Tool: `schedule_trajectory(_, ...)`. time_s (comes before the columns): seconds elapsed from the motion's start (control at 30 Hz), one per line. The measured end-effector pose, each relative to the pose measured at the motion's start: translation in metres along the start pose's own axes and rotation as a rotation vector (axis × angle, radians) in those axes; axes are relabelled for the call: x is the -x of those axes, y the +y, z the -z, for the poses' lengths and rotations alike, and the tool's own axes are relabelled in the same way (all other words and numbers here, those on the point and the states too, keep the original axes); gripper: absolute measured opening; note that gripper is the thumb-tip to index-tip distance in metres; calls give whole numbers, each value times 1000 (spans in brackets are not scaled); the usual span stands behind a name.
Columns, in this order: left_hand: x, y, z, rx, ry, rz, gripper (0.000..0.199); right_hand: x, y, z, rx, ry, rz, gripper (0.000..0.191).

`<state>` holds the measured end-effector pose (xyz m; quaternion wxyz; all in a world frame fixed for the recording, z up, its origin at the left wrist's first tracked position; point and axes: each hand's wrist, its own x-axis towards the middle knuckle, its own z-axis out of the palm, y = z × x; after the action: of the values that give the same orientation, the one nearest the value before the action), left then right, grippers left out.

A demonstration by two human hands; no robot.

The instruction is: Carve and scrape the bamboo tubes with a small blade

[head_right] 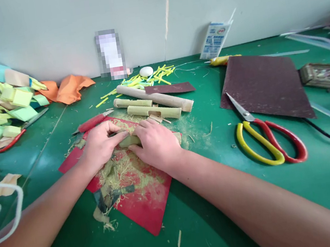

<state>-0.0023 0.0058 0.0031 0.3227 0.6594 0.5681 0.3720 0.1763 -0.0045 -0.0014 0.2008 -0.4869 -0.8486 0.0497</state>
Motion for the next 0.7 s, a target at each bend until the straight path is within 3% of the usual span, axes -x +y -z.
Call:
schedule_trajectory(0.27,8,0,14,188,16,-6,18,1,1,0,4,8,2,21)
schedule_trajectory(0.47,9,-2,17,76,-163,49,22,3,1,0,-23,3,19,21)
schedule_trajectory(0.7,9,-7,22,-18,-151,-39,17,4,2,-2,-35,24,25,20)
